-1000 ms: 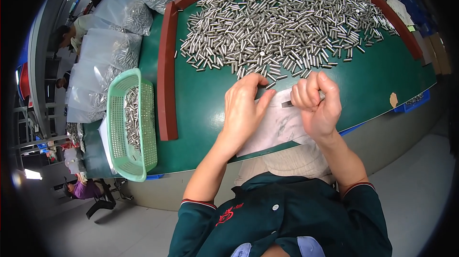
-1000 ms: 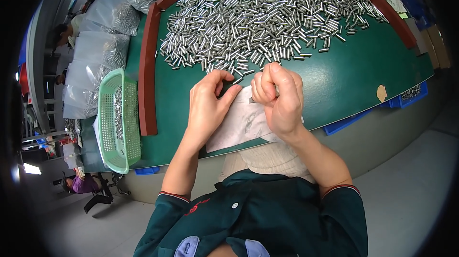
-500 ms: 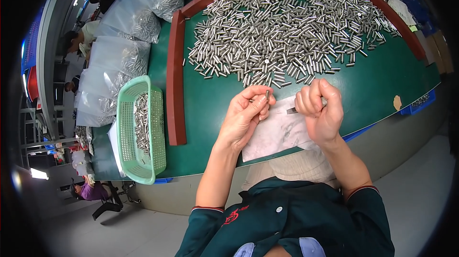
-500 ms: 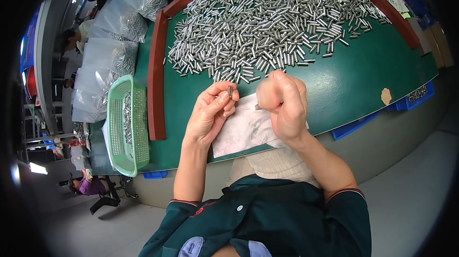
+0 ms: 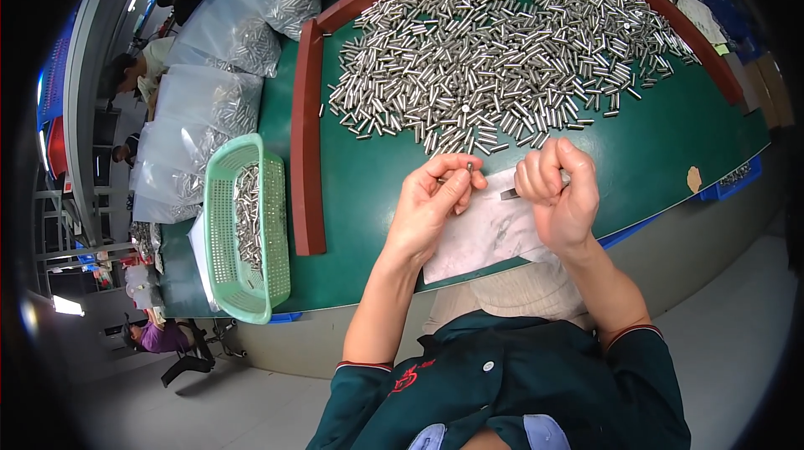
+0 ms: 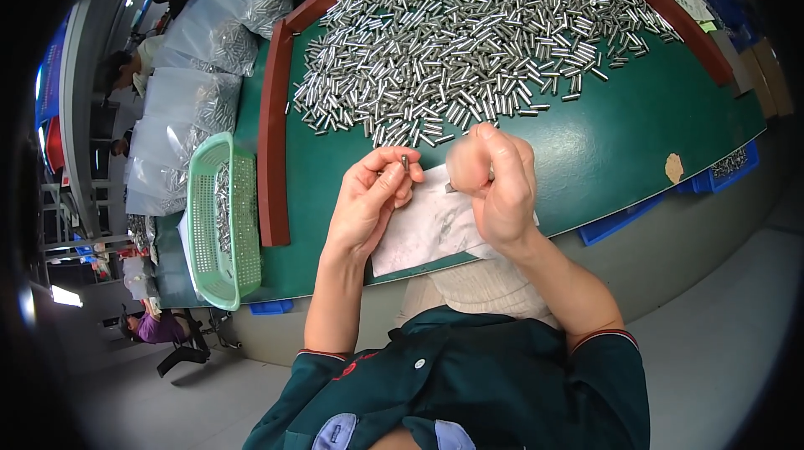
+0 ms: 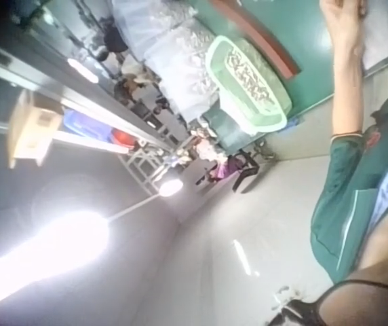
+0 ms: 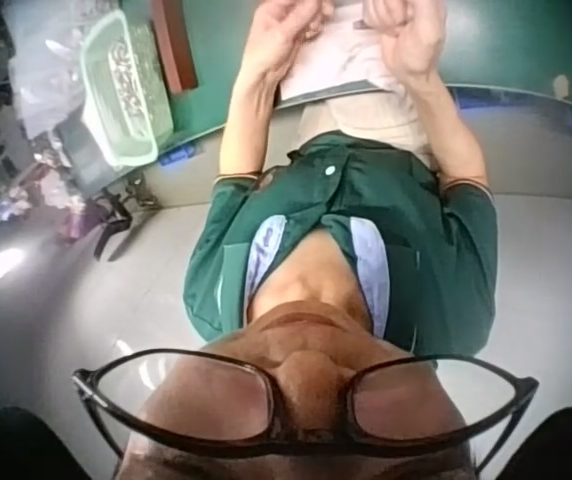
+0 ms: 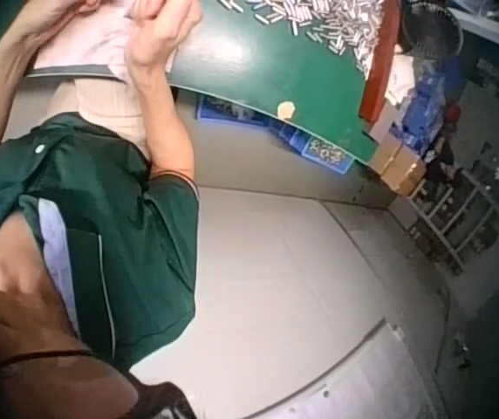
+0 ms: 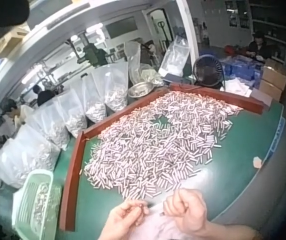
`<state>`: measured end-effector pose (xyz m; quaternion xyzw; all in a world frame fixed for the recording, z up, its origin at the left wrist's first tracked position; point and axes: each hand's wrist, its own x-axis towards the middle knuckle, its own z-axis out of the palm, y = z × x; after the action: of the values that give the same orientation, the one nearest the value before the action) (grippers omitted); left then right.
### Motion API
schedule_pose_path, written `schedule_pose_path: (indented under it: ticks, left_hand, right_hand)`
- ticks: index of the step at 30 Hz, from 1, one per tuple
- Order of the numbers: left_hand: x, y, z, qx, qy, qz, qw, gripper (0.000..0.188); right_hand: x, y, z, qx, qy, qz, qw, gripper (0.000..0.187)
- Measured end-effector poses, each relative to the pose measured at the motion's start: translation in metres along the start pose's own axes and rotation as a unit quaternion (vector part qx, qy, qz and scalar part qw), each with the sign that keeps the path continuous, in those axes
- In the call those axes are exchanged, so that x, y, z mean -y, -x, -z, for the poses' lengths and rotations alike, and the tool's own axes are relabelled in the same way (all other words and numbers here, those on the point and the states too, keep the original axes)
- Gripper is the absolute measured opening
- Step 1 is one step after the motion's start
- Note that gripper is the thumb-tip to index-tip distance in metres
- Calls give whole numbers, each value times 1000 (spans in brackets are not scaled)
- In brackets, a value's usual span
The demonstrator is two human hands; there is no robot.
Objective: Inspecting small metal pins and sorting them into a basket using a small tool.
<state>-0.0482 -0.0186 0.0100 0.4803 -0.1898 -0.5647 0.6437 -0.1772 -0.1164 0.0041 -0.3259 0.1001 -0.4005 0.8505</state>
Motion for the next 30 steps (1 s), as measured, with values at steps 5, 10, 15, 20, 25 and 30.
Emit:
schedule_pose_path:
  ticks: [5, 10, 15, 20, 25, 30]
  left_hand:
    - [11, 19, -18, -59, -488, -129, 862, 12]
    - [15, 18, -24, -76, -643, -198, 735, 18]
    - [20, 16, -17, -69, -643, -189, 739, 17]
    - [24, 15, -17, -90, -608, -244, 750, 11]
    - [25, 15, -19, -99, -611, -242, 747, 11]
    - [25, 15, -18, -101, -610, -241, 748, 11]
  right_hand:
    - [1, -1, -2, -13, -2, -6, 1000, 39]
    - [0, -2, 2, -13, -44, 7, 999, 38]
    - [0, -3, 2, 7, -67, -4, 998, 37]
    - [2, -3, 1, 16, -25, -34, 999, 39]
    - [1, -4, 2, 15, -31, -42, 999, 39]
    - [1, -4, 2, 21, -29, -43, 998, 39]
